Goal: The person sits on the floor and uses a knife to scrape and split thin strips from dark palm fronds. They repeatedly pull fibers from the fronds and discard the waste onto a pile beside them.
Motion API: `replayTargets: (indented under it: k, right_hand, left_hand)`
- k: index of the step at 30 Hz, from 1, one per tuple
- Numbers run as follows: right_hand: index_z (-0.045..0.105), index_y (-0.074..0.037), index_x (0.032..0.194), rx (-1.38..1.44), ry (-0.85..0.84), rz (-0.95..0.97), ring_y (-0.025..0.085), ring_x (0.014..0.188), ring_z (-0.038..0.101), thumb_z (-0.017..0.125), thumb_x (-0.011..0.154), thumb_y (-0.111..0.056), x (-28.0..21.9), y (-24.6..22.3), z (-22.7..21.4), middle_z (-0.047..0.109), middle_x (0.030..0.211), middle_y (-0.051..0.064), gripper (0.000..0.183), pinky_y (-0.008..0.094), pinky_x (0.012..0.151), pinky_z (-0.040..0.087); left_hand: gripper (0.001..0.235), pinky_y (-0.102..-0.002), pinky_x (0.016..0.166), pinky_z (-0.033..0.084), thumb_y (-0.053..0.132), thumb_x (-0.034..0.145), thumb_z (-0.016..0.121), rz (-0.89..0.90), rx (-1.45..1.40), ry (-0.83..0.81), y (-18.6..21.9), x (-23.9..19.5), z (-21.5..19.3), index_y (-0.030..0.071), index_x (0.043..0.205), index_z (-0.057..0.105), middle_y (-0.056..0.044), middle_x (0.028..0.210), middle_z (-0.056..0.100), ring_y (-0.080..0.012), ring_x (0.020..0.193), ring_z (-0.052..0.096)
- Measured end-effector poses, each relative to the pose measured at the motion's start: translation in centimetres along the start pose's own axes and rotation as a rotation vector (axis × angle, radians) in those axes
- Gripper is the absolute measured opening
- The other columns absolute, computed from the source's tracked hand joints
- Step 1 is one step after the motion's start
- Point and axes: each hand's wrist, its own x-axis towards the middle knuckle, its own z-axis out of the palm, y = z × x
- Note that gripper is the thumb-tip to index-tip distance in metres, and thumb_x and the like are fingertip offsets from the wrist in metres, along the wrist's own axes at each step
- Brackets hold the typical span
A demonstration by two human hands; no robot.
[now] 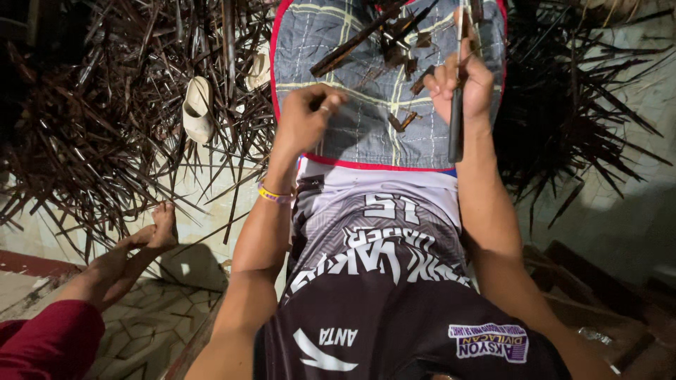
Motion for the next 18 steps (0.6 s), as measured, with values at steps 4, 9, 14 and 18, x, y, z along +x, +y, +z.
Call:
replayTargets:
  k: [4, 9, 14, 18]
  right_hand:
    - [0.065, -0.018, 0.177, -0.142, -0.133, 0.029, 0.007, 0.054, 0.051, 0.056, 0.13, -0.019, -0.3, 0.6, 3.2, 0.061, 0.07, -0.009, 0.048, 0.027, 0.055, 0.037]
    - [0.069, -0.006, 0.161, -0.455, -0.301, 0.27, 0.007, 0.062, 0.068, 0.063, 0.119, -0.007, -0.8, 1.6, 6.0, 0.05, 0.191, 0.009, 0.043, 0.021, 0.052, 0.059]
    - [0.057, -0.007, 0.178, -0.475, -0.357, 0.263, 0.01, 0.059, 0.062, 0.061, 0.122, -0.013, -0.7, 1.7, 5.0, 0.077, 0.155, 0.003, 0.057, 0.025, 0.05, 0.058]
    - [0.069, -0.005, 0.161, -0.258, -0.296, 0.155, 0.011, 0.047, 0.048, 0.052, 0.126, -0.018, -0.4, 1.3, 4.2, 0.061, 0.067, -0.005, 0.041, 0.028, 0.049, 0.037]
  left_hand:
    - [0.014, -0.03, 0.086, 0.057, 0.013, 0.11, 0.076, 0.009, -0.063, 0.092, -1.2, 0.6, 0.5, 0.014, 0.101, 0.086, 0.002, 0.098, 0.086, -0.0118, 0.095, 0.076]
    - [0.015, -0.029, 0.078, 0.055, 0.014, 0.109, 0.077, 0.067, -0.123, 0.073, -1.7, 2.6, 3.3, 0.016, 0.096, 0.085, 0.003, 0.083, 0.082, -0.0077, 0.08, 0.071]
    - [0.015, -0.03, 0.075, 0.054, 0.016, 0.11, 0.076, 0.152, -0.119, 0.091, 0.1, 2.7, 3.5, 0.015, 0.098, 0.084, 0.004, 0.084, 0.079, -0.0082, 0.079, 0.068]
    - [0.014, -0.028, 0.077, 0.054, 0.013, 0.111, 0.075, 0.15, -0.172, 0.158, 0.1, 2.4, 3.0, 0.013, 0.103, 0.087, 0.004, 0.088, 0.078, -0.0083, 0.083, 0.068]
